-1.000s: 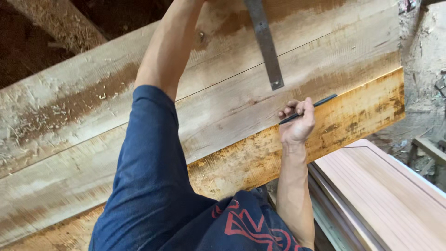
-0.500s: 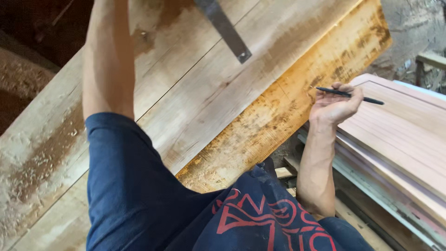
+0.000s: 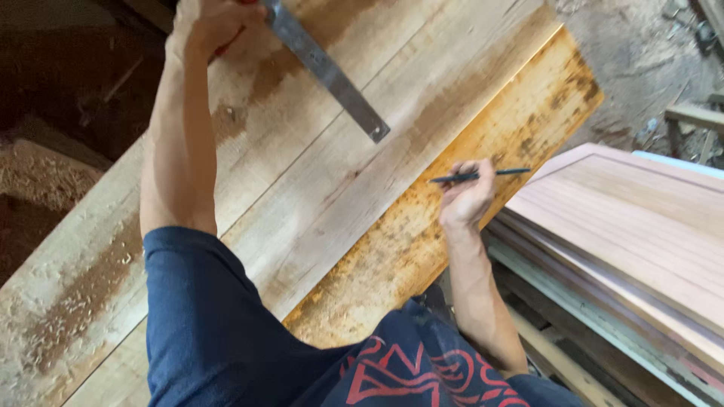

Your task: The person uses a combination square and pencil to mark straight lines on a large wooden plank. They then use a hand plane to smooth the edges of the plank.

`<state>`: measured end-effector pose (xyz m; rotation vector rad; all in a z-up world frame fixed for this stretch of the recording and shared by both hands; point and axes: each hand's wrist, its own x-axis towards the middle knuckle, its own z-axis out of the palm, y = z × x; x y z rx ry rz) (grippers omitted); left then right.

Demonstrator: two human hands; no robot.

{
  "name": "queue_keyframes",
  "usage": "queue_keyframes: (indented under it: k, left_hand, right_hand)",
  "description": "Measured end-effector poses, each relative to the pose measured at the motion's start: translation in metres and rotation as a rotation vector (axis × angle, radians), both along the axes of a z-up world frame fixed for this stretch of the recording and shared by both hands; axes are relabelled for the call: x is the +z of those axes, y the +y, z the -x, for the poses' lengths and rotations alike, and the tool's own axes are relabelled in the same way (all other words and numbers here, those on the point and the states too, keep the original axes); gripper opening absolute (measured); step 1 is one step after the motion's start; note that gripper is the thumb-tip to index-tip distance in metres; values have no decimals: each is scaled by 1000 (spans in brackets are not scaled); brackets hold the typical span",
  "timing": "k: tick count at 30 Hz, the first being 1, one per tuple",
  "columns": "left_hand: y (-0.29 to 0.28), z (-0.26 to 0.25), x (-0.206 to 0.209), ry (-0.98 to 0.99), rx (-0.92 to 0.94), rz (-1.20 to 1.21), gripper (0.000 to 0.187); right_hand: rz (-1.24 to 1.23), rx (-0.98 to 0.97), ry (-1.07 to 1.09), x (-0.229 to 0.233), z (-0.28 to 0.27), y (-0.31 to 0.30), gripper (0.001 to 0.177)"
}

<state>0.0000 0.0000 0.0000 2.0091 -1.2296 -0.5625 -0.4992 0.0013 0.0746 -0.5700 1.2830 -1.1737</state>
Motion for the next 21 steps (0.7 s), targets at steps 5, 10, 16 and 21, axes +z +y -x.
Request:
queue_keyframes:
  k: [5, 10, 16, 21]
  left_hand:
    - [-24, 11, 7, 34, 63, -44, 46]
    - [-48, 17, 17, 153, 78, -190, 50]
    - [-49, 19, 15, 120, 95, -159, 53]
    - [-60, 20, 13, 117, 98, -240, 52]
  right_hand:
    - [39, 68, 28, -6, -19, 11, 34]
    - [67, 126, 1, -12, -25, 14, 38]
    - [116, 175, 62, -16, -11, 21, 44]
    - [123, 293, 65, -15, -21, 15, 49]
